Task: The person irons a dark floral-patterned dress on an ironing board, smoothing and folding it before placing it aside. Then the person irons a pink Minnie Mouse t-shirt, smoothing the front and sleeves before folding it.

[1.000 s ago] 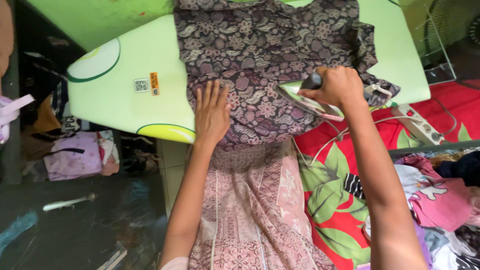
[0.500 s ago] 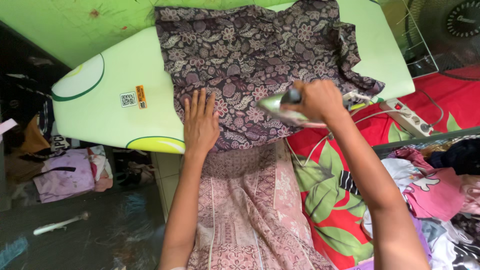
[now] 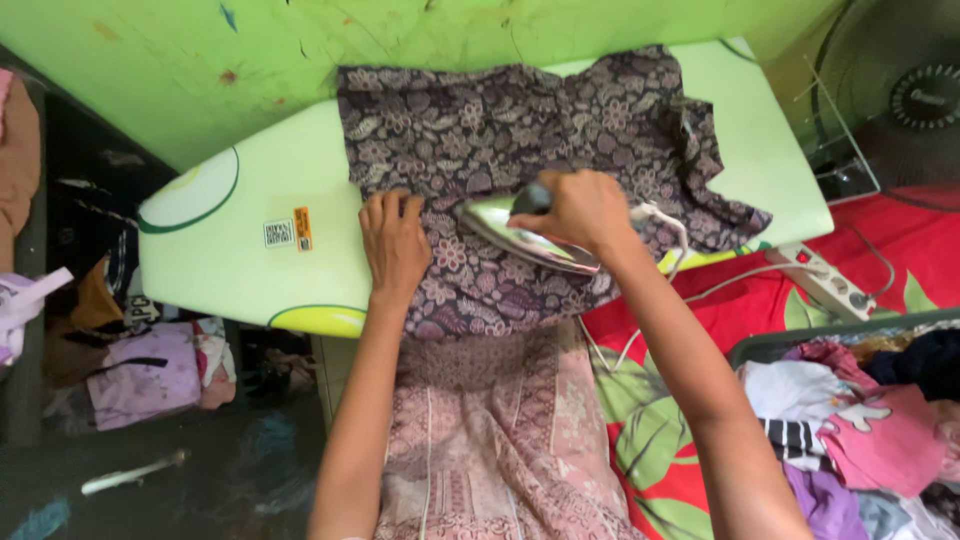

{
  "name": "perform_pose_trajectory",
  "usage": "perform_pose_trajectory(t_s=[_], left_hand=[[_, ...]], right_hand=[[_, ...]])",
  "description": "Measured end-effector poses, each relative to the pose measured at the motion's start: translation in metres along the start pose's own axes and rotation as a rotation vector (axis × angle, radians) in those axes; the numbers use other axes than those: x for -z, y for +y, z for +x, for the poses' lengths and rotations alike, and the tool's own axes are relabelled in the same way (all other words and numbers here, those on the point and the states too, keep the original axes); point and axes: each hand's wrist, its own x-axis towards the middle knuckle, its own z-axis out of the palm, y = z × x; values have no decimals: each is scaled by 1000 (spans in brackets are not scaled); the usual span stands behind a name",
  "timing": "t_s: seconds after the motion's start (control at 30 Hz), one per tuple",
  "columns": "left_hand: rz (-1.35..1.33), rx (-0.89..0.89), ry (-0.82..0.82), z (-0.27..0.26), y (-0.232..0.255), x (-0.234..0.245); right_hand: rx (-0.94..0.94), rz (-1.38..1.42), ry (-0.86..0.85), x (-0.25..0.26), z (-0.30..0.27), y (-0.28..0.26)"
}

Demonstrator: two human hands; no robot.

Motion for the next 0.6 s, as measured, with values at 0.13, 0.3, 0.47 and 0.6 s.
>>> perform_pose_trajectory(t_s=[0.13,0.3,0.47,0.6], left_hand=[[98,-58,-82,29,-13,-12],[134,-93,-217,42,-21,-18],[138,-30,-226,29,-26,-4],[34,-51,-125,27,-35,1]], right_hand=[[-193,165,130,23,18,37],[-124,-30,50,23,72,74],[-7,-99,-56,9,115,78],[88,-82,-108,-6,144,42]])
